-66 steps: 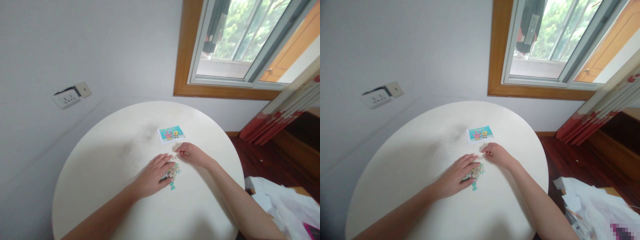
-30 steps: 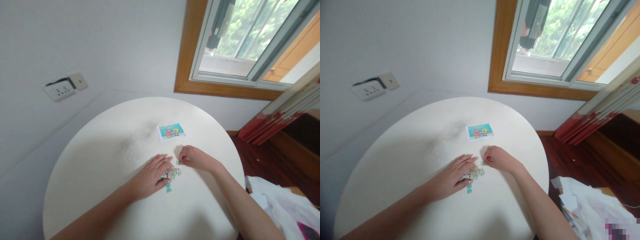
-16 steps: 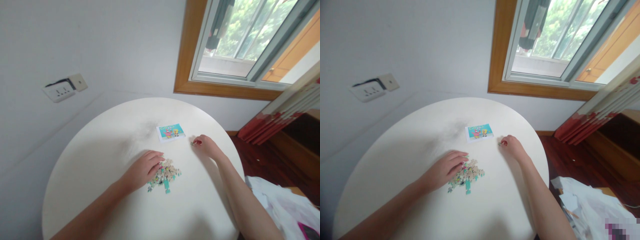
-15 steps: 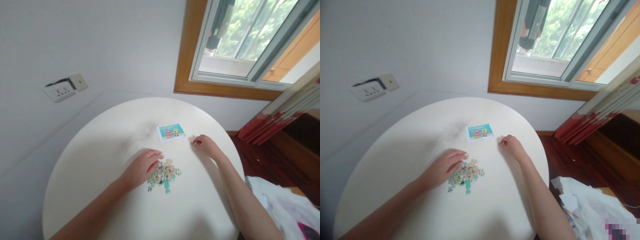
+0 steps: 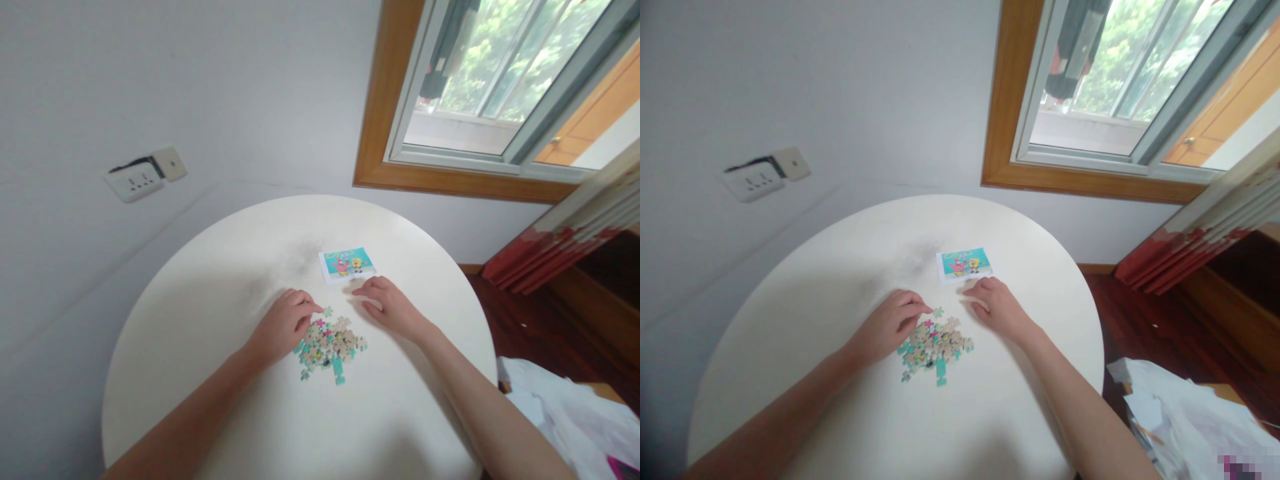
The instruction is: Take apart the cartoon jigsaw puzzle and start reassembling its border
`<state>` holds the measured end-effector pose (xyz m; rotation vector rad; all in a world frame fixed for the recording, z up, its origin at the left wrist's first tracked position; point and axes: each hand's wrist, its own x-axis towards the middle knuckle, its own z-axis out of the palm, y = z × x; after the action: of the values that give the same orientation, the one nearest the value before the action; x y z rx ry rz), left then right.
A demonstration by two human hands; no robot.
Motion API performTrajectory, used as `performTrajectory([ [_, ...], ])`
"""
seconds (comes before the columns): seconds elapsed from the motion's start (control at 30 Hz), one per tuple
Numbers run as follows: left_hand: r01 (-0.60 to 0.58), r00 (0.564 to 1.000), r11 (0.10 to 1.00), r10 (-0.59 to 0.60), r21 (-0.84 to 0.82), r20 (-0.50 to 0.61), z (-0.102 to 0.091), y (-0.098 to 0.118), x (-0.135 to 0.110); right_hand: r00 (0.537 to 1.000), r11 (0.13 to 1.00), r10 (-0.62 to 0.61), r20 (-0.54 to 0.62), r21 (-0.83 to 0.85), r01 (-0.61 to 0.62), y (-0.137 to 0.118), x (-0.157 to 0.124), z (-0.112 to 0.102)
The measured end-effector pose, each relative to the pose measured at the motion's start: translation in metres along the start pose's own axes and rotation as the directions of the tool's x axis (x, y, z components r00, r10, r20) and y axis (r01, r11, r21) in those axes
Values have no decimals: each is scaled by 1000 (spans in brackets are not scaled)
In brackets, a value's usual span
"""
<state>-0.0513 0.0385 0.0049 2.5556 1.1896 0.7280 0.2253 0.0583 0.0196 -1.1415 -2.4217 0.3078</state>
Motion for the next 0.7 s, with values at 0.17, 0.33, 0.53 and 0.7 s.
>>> performTrajectory([
  [0.17,57,998,998,-57,-6,-33,0,1,-1,974,976,-202,105,-57,209,-31,3,24],
  [0.33,79,995,997,-80,-18,-53,1,2,-1,983,982,-95,154,-149,119,-28,-1,20],
  [0.53,73,996,997,-74,-22,-40,2,5,0,962,951,212,174,-262,-162,7,-12,-14],
  [0.7,69,997,997,-69,-21,-23,3,6,0,936,932,294,195,-277,-235,32,-17,-22],
])
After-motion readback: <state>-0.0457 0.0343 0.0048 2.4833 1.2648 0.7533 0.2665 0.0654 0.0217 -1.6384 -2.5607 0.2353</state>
